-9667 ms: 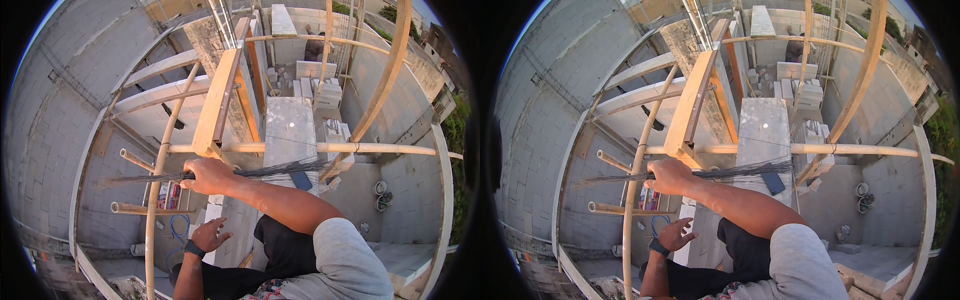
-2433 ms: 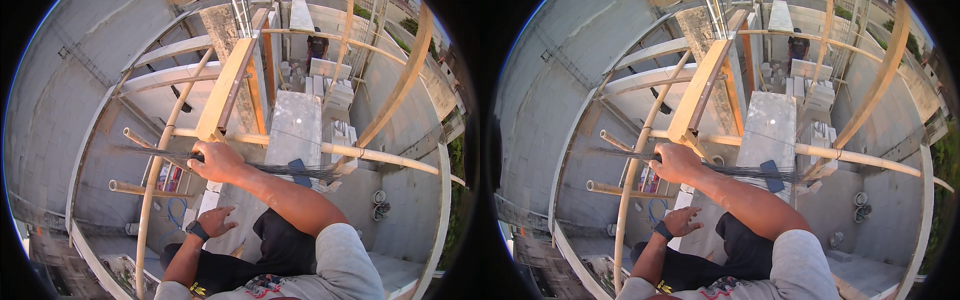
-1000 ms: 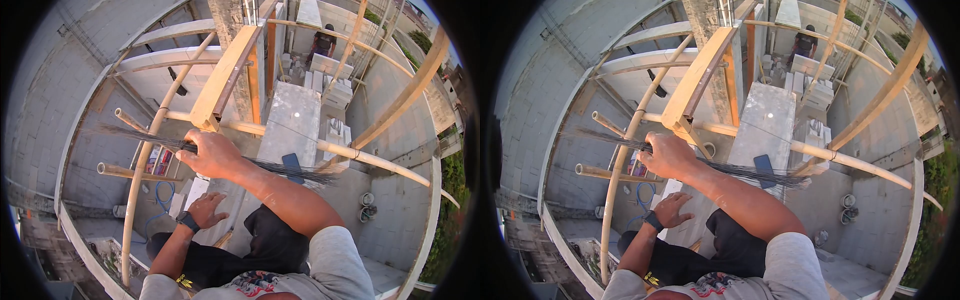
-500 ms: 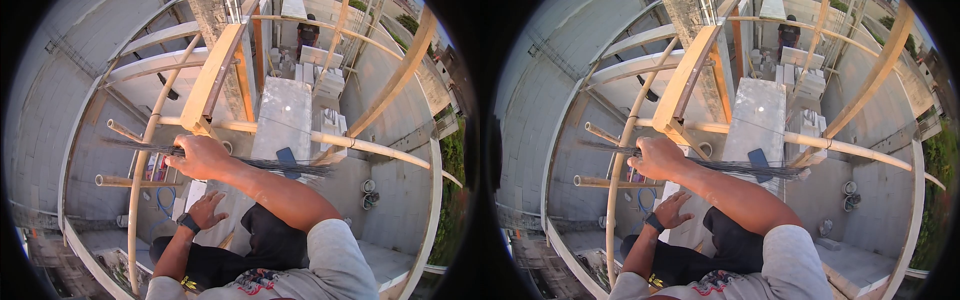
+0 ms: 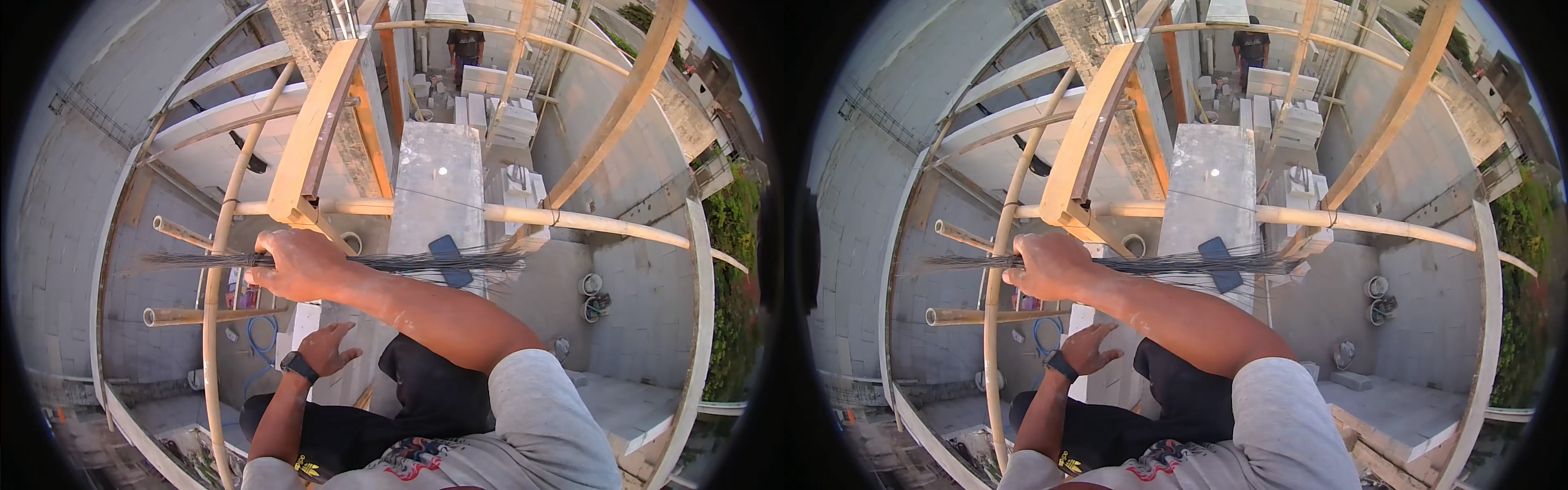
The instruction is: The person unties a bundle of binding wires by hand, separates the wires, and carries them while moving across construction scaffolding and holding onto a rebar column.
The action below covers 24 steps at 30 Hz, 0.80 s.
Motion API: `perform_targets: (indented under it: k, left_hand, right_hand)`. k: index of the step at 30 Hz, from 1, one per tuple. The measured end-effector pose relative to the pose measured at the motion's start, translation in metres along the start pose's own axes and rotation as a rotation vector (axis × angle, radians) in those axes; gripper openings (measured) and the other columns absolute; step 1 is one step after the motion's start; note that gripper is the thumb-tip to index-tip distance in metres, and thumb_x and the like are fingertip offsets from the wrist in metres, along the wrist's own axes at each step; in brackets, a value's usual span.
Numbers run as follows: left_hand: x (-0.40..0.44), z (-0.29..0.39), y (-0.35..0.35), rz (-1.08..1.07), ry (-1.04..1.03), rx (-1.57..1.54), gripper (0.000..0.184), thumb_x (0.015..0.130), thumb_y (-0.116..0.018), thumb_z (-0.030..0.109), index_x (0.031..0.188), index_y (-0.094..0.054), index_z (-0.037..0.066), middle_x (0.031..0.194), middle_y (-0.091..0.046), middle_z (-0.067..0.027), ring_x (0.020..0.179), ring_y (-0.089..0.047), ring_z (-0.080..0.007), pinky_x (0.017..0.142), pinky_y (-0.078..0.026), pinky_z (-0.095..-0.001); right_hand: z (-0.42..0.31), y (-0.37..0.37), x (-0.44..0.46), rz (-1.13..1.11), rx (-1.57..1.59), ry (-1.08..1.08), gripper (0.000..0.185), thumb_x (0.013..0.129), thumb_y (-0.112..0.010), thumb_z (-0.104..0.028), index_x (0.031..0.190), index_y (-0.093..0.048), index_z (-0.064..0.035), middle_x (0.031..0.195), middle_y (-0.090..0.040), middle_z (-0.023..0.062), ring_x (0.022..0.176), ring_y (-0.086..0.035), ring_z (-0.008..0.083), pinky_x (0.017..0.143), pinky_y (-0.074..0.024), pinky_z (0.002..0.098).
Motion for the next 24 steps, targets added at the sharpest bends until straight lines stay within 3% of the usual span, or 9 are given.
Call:
perform_targets:
  k: [3, 10, 13, 24]
  left_hand:
    - [0.005, 0.001, -0.002, 0.073, -0.067, -0.005, 0.058, 0.087, -0.069, 0.041, 0.131, -0.054, 0.006, 0.122, -0.063, -0.0206, 0.108, -0.062, -0.0382, 0.09, -0.051, -0.046]
    - [0.012, 0.004, -0.002, 0.12, -0.083, -0.072, 0.053, 0.087, -0.069, 0.037, 0.127, -0.057, 0.006, 0.118, -0.065, -0.0195, 0.107, -0.063, -0.0377, 0.089, -0.052, -0.0454]
    - [0.012, 0.003, -0.002, 0.163, -0.127, -0.043, 0.056, 0.086, -0.072, 0.037, 0.128, -0.057, 0.003, 0.113, -0.066, -0.0187, 0.099, -0.067, -0.0325, 0.085, -0.053, -0.0425]
    - [0.003, -0.011, -0.006, -0.02, 0.015, -0.028, 0.061, 0.087, -0.07, 0.042, 0.132, -0.055, 0.004, 0.125, -0.061, -0.0218, 0.116, -0.059, -0.037, 0.097, -0.048, -0.0455]
  right_hand:
    - [0.001, 0.003, 0.0, 0.002, 0.014, 0.013, 0.052, 0.085, -0.068, -0.04, 0.111, -0.064, 0.0044, 0.091, -0.07, 0.0216, 0.09, -0.069, 0.0344, 0.079, -0.0523, 0.0432]
    - [0.003, 0.006, 0.0, 0.03, 0.035, 0.003, 0.052, 0.084, -0.069, -0.04, 0.111, -0.064, 0.0047, 0.091, -0.07, 0.023, 0.088, -0.069, 0.035, 0.079, -0.0524, 0.0435]
    - [0.006, 0.008, 0.001, 0.045, 0.03, 0.011, 0.053, 0.083, -0.07, -0.04, 0.111, -0.064, 0.0041, 0.091, -0.07, 0.0229, 0.089, -0.069, 0.0351, 0.08, -0.0525, 0.0432]
    - [0.02, 0.006, 0.008, -0.007, 0.015, -0.041, 0.052, 0.082, -0.072, -0.043, 0.107, -0.067, 0.0012, 0.093, -0.07, 0.0208, 0.092, -0.068, 0.0345, 0.081, -0.0524, 0.0427]
Point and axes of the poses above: each hand's wrist, its own x-axis towards the middle knuckle, its own y-axis out of the back of the hand, z = x × y, the point moved 1 cm from there along x, towards the middle knuckle
